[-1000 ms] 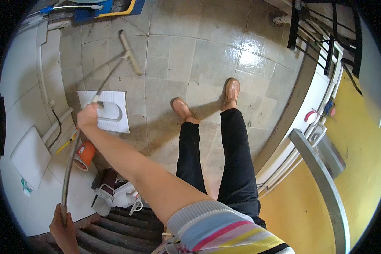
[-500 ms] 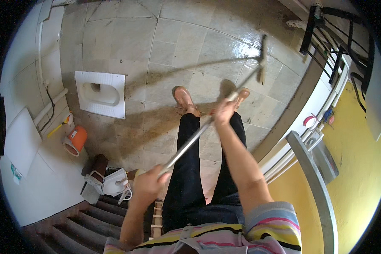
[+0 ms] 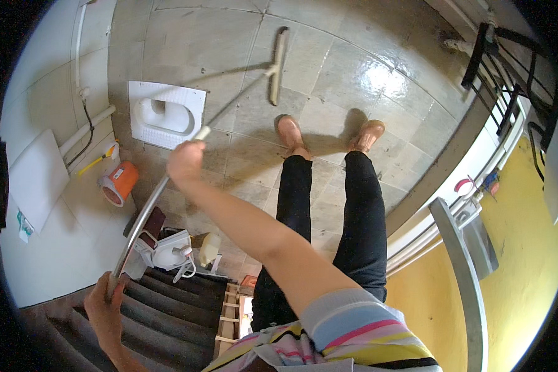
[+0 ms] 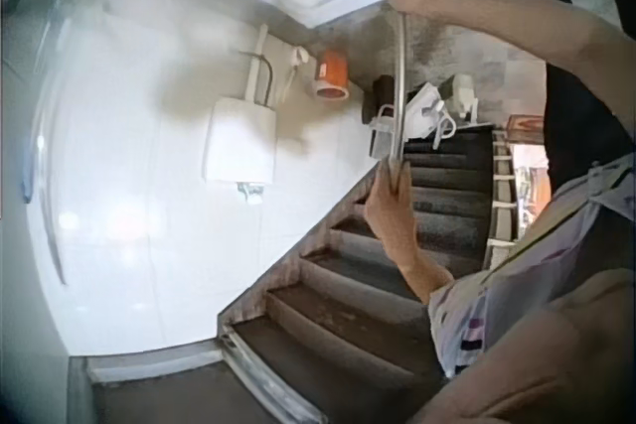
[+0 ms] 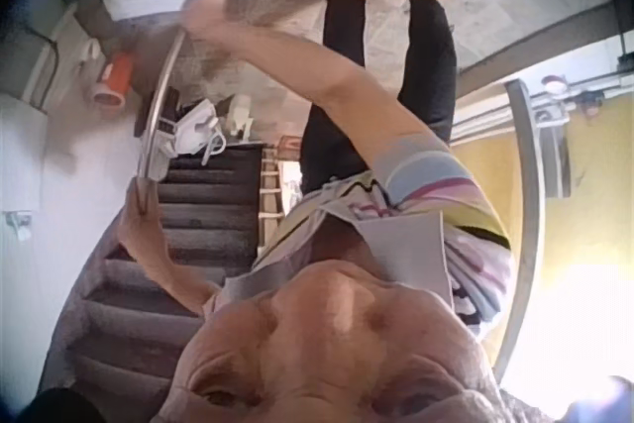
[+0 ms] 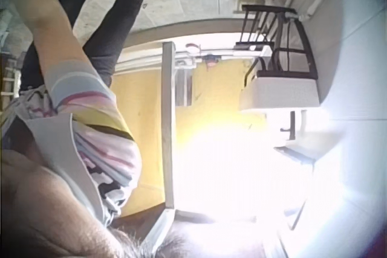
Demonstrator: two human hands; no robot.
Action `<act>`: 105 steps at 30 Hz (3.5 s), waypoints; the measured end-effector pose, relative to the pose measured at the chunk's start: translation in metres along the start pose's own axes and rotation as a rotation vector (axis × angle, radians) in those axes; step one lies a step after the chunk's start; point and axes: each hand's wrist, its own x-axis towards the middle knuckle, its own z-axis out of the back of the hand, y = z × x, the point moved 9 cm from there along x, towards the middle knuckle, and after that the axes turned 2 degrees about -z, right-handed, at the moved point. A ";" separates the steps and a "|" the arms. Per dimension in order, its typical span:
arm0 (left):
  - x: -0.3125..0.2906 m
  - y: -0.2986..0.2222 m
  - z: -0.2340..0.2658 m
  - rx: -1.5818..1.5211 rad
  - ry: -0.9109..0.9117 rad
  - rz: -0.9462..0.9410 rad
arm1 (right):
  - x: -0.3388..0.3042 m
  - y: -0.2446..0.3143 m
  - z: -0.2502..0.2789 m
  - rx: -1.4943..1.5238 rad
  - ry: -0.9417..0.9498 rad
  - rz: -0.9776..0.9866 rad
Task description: The person cleans a tiled bathroom floor using a squeegee and a bucket of water. They repeatedly push water across the floor, move a bucket, and rinse the squeegee with a hose.
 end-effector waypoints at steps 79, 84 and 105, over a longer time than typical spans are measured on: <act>-0.073 -0.055 -0.152 -1.350 0.088 0.595 | 0.130 0.041 0.112 -0.163 0.374 0.331; -0.042 -0.094 -0.199 -1.546 0.104 0.744 | 0.333 0.030 0.249 -0.036 -0.105 0.115; 0.088 -0.083 -0.135 -1.315 0.179 0.467 | 0.457 0.127 0.361 0.356 -0.460 -0.069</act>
